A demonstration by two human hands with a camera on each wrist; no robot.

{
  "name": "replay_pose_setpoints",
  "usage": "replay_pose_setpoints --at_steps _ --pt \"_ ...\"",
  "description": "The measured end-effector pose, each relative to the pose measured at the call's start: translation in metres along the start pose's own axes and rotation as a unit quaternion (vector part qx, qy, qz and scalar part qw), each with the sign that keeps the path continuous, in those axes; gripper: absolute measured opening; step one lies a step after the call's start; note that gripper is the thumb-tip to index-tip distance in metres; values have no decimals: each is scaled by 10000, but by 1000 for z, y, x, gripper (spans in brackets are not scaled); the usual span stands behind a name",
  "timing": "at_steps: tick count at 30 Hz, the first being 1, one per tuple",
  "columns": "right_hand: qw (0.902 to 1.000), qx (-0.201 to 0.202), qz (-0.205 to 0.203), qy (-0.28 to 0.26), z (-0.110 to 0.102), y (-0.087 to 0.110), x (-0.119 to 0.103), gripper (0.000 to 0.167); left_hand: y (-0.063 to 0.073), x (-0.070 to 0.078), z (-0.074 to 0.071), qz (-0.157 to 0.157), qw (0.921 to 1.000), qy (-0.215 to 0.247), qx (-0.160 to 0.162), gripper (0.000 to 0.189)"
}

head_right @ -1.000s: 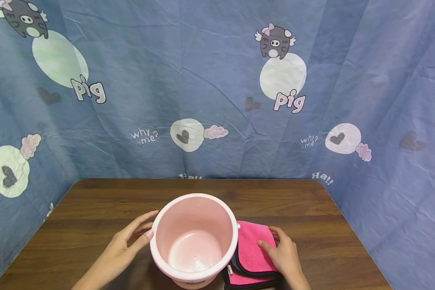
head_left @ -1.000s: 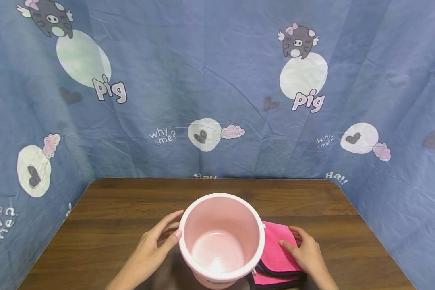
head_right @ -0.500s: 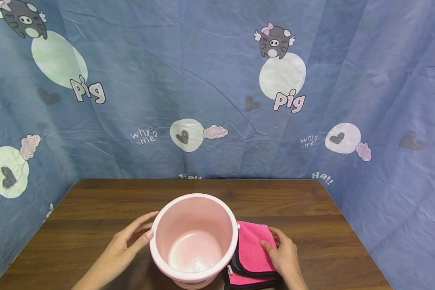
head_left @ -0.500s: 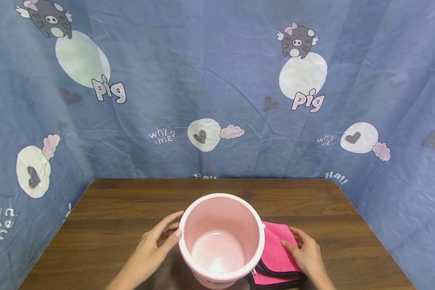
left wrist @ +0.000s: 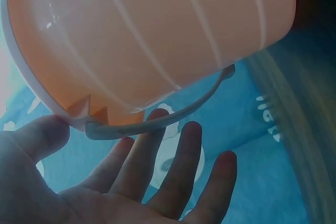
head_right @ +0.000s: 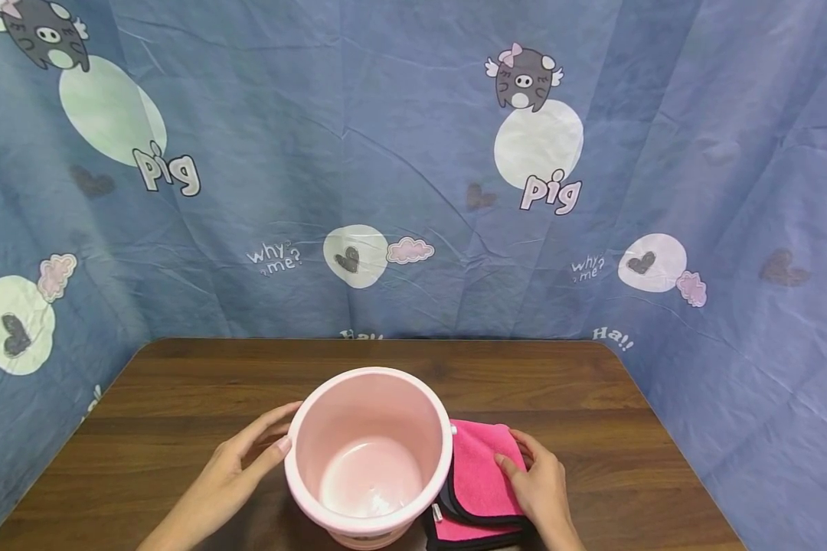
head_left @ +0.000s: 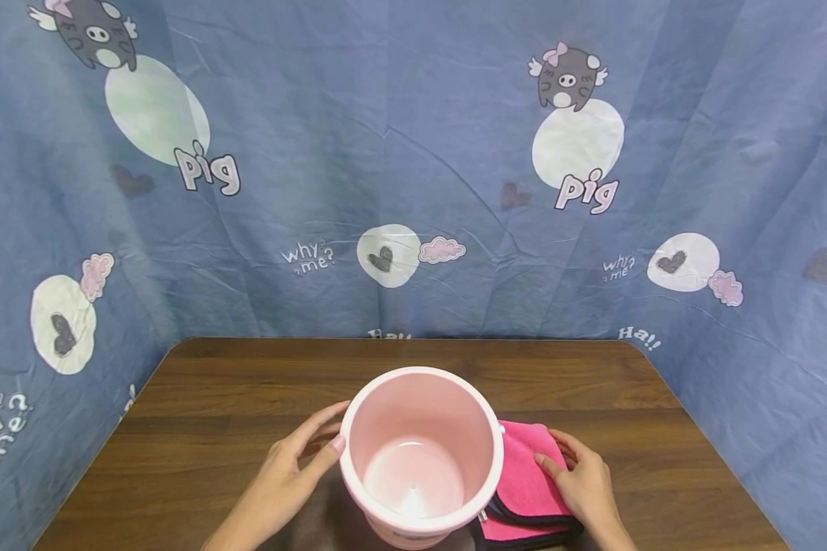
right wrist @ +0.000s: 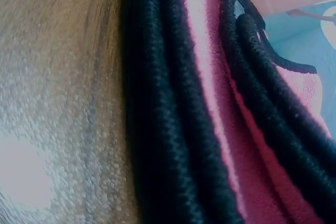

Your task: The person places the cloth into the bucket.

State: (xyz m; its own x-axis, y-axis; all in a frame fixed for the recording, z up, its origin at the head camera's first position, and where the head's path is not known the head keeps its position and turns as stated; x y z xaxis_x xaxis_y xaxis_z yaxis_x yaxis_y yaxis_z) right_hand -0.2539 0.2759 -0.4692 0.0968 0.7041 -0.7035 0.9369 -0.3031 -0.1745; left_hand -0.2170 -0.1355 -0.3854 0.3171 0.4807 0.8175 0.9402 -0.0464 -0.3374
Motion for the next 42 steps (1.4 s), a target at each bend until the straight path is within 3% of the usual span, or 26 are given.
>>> replay_pose_setpoints --at_steps 42 --pt "9998 137 -106 11 -11 3 -8 46 0 0 0 26 10000 -81 47 41"
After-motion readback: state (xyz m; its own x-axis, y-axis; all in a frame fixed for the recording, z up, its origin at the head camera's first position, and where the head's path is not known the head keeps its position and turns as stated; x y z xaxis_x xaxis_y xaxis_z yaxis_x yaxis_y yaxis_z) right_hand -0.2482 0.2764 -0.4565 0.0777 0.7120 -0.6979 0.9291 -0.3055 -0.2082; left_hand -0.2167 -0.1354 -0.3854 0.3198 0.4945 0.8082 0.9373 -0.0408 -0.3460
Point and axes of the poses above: each hand's wrist, its own y-axis away from the middle knuckle, its own z-axis out of the palm, x = y × z, the point moved 10 cm from there along -y, towards the middle knuckle, and after that the axes turned 7 degrees about x, right-handed, at the moved point
